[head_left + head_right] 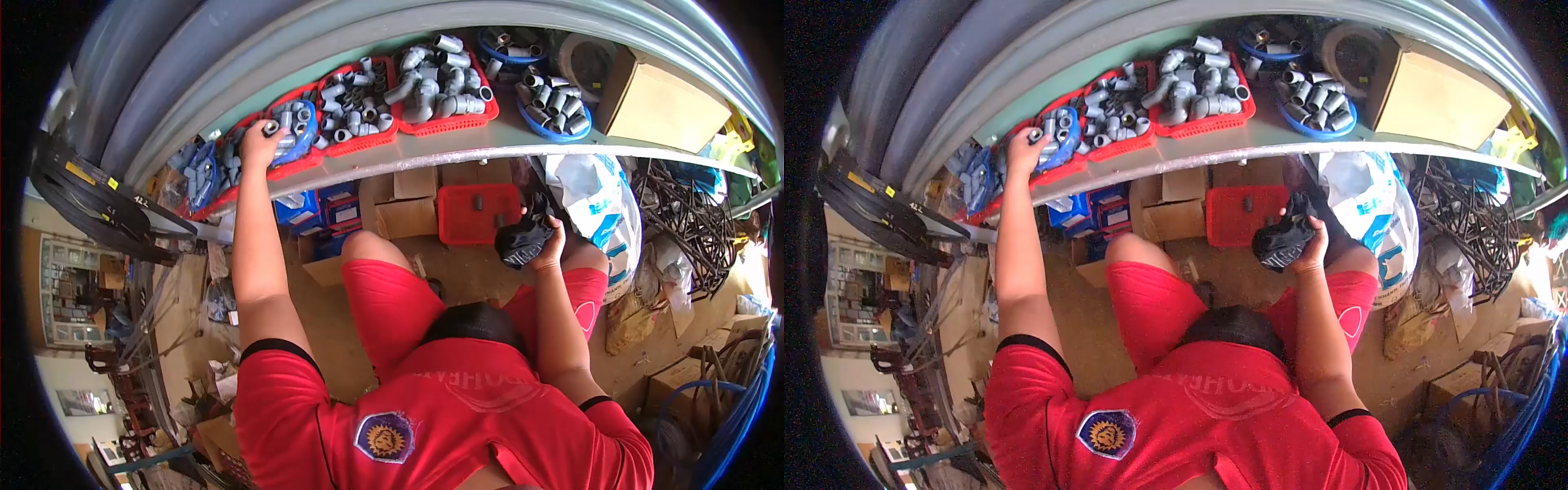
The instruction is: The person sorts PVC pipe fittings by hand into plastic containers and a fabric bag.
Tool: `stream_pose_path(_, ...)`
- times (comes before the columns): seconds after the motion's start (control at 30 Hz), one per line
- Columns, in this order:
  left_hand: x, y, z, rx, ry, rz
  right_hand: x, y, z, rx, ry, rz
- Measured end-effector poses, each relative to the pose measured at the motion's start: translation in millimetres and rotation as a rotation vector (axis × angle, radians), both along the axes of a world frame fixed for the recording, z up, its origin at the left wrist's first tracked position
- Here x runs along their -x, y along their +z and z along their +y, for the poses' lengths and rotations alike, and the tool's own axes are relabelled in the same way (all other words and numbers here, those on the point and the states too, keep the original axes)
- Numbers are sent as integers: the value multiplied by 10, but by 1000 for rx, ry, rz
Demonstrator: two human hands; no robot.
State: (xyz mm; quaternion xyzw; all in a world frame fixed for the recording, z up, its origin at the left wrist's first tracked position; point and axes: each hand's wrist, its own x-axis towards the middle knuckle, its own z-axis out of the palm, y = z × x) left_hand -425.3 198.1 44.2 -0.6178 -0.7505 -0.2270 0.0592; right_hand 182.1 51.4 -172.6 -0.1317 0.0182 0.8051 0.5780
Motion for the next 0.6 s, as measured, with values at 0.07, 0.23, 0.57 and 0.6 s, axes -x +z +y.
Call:
stream_pose_path(0.07, -125, 73, -82, -101, 4, -155, -46, -98, -1, 41, -3, -93)
stream_pose_path(0.23, -539, 280, -406, -572, -156, -738, -50, -34, -76, 62, -52, -170)
stream_pose_path(0.57, -3245, -140, -1821, 101, -590, -1642, 253, 1077, -364, -400, -2, 11)
stream_pose_path(0.6, -3529, -249, -1929, 165, -581, -1560, 324, 1241, -439, -476, 17, -194)
